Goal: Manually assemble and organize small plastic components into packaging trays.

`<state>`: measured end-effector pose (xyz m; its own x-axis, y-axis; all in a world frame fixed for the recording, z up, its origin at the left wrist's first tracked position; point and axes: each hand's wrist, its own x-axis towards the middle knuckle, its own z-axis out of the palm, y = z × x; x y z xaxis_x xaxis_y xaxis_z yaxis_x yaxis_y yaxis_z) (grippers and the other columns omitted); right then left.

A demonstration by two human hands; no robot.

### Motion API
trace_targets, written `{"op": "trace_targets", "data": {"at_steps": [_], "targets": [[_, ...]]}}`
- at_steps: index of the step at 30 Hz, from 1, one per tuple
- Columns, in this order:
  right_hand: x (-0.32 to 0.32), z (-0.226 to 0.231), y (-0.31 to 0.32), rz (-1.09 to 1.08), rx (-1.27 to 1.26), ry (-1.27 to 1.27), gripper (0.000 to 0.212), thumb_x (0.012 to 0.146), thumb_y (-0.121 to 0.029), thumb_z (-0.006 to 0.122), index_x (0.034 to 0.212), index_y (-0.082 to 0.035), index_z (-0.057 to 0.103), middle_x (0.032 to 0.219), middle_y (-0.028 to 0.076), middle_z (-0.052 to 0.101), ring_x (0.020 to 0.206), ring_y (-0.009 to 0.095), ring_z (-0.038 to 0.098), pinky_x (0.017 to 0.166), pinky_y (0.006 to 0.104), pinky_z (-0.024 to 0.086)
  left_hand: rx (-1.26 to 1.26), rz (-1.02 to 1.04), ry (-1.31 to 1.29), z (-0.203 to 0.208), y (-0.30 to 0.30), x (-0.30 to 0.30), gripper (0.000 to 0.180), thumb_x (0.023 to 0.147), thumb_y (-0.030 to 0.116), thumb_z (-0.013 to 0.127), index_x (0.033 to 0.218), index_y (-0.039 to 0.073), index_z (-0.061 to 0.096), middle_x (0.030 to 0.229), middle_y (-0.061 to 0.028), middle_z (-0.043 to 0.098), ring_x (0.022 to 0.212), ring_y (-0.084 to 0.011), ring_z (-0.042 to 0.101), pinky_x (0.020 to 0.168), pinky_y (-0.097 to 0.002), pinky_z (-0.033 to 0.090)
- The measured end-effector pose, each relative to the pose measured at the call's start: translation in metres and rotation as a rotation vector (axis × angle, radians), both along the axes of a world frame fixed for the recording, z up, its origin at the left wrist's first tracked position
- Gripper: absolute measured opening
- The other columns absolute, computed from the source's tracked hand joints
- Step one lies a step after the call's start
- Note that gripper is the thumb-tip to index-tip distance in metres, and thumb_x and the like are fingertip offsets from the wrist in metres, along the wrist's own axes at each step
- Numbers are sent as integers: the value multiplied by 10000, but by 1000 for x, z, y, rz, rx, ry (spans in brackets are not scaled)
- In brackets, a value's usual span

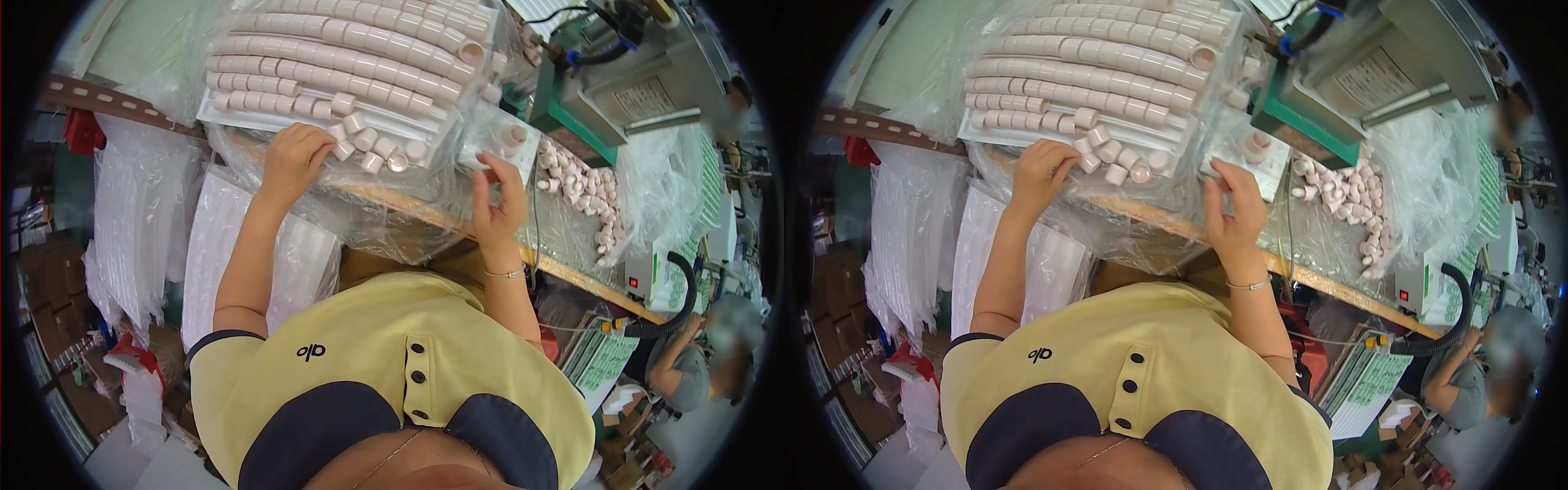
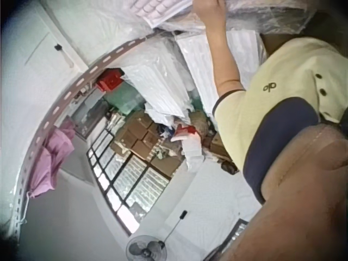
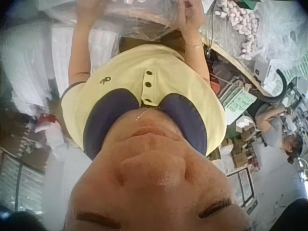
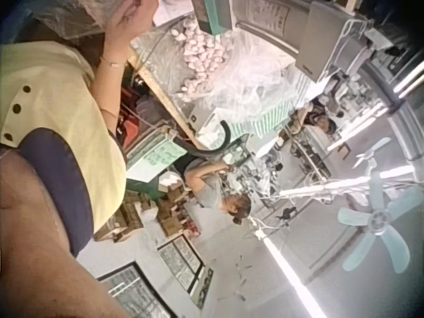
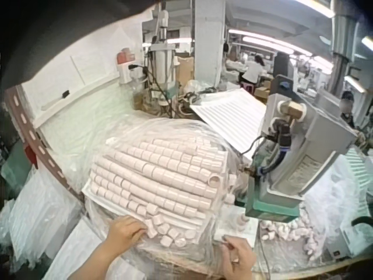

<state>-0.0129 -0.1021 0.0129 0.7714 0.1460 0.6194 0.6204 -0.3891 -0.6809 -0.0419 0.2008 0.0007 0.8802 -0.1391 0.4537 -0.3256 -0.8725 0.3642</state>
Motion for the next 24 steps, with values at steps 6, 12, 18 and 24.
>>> {"op": "trace_targets", "data": {"at_steps": [6,12,18,24], "targets": [[-11,-24,-93,-397,67,97,99,831,1,621,922,-10,658,761,52,613,590,90,541,528,202,419,-114,-152,63,3,-48,-5,146,736,90,692,867,53,640,822,-59,631,760,-259,600,647,-358,473],[10,-40,-183,-646,-312,293,166,814,-174,665,943,-69,671,807,69,614,618,178,571,582,300,467,-47,105,246,-10,-72,-12,282,717,160,727,958,48,632,847,-103,644,760,-275,624,638,-375,489],[30,-44,-188,-685,-652,357,251,756,-284,716,939,-118,677,881,94,579,777,279,593,656,399,481,-255,163,388,-4,-85,-11,266,725,120,714,955,24,619,821,-118,660,746,-235,654,641,-335,510],[3,-38,-188,-628,-573,434,310,683,-254,776,780,-52,562,746,93,577,633,289,574,595,367,468,-1105,-24,584,6,-104,-15,257,806,42,663,1047,28,574,941,-32,644,819,-104,620,643,-219,505]]}}
